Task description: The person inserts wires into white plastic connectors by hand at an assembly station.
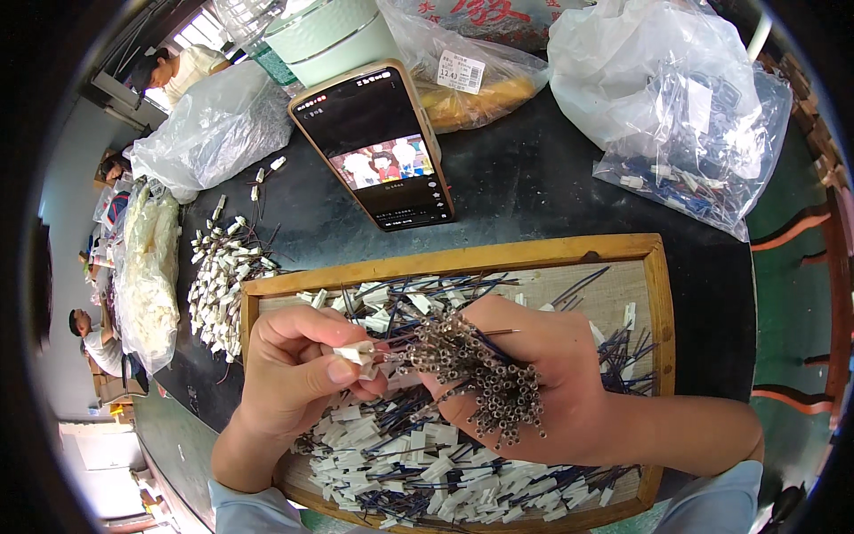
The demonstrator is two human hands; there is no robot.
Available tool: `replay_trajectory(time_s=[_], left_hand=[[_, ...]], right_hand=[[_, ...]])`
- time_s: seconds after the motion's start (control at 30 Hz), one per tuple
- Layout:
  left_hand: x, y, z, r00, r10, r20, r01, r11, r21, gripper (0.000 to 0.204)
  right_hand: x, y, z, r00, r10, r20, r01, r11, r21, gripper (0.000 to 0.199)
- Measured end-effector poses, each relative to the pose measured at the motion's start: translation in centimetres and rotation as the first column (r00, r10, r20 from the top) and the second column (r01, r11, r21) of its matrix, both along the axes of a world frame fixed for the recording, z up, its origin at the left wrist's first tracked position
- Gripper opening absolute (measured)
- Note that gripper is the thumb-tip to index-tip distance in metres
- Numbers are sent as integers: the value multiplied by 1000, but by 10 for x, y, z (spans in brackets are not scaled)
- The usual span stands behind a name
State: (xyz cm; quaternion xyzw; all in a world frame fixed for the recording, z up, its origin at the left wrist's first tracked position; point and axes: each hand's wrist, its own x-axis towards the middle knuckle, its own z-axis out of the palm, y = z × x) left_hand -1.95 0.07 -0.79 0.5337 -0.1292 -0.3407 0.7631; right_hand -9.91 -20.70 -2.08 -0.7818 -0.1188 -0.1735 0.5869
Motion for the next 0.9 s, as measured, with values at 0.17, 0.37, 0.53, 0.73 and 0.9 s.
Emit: replay_trajectory(time_s=[0.17, 0.37, 0.53, 0.73, 0.9], left_hand=[[4, 2, 8, 958, -51, 281, 22, 994, 105, 20], [2, 6, 7, 853, -247, 459, 129, 953, 273, 23], [8, 7, 10, 835, -228, 502, 91, 955, 282, 25], [19, 14, 4, 890, 2, 456, -58, 992, 108, 24], [32, 14, -7, 882, 240, 405, -282, 958, 46, 20]], right_hand=[[-2, -3, 2, 995, 47, -93, -44, 998, 33, 14], [-1, -1, -7, 984, 167, -54, -161, 981, 103, 14], [3, 5, -11, 995, 87, 48, -90, 994, 60, 10], [-10, 7, -5, 950, -175, -258, 242, 935, 259, 9], [3, -4, -1, 985, 142, -98, -138, 989, 45, 11]])
